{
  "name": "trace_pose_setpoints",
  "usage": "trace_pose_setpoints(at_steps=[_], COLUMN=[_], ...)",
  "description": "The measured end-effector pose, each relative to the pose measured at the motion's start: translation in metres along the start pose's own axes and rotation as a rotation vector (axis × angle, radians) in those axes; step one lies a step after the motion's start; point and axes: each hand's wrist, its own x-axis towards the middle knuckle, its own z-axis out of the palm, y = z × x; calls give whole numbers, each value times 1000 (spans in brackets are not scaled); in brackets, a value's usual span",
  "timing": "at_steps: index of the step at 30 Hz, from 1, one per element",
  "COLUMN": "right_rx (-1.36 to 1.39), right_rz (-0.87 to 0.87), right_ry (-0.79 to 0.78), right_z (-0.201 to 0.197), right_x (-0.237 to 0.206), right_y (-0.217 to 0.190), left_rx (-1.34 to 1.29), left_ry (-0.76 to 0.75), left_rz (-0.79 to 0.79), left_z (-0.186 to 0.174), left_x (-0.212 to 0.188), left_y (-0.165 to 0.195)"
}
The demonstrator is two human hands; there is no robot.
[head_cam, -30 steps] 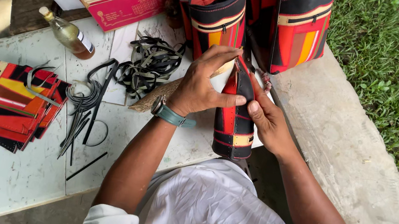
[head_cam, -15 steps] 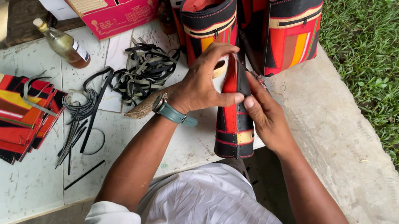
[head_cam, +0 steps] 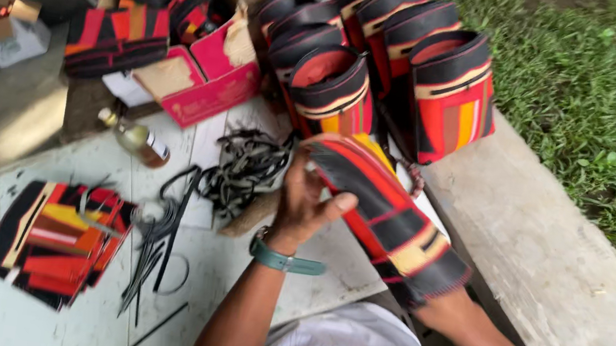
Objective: The person works at an outdoor table on a colorful patchwork leather bag. They turn the bag inside out, work the seam and edges by hand, thread a needle, and hand-stitch the bag opening, pressing the leather flat as they sew.
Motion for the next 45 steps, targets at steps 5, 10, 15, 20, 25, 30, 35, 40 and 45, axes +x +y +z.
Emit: trace_pose_setpoints(at_steps=[5,10,15,20,25,30,35,40,45], right_rx=[503,630,770,1000,837,575,899,699,884], right_rz=[34,105,164,158,227,148,232,229,251], right_ry=[3,59,107,201,220,145,244,193,183], right_z=[15,27,31,42,32,18,23,20,7], right_x=[47,44,39,57,57,51,45,36,42], right_y=[-18,-6,19,26,9,-1,16,27,-2], left_rx=[167,83,93,69,73,254,469,472,581], left_ry=[-25,-17,-78,-31,-24,11,37,-36,70], left_rz=[66,21,-68,138,155,146,273,217,282], left_z=[35,34,30,53,61,61,69,68,79], left_x=[-13,-12,-15,-12,-10,-9,-9,-9,-12], left_y=[-4,-5,2,0,4,13,25,35,34])
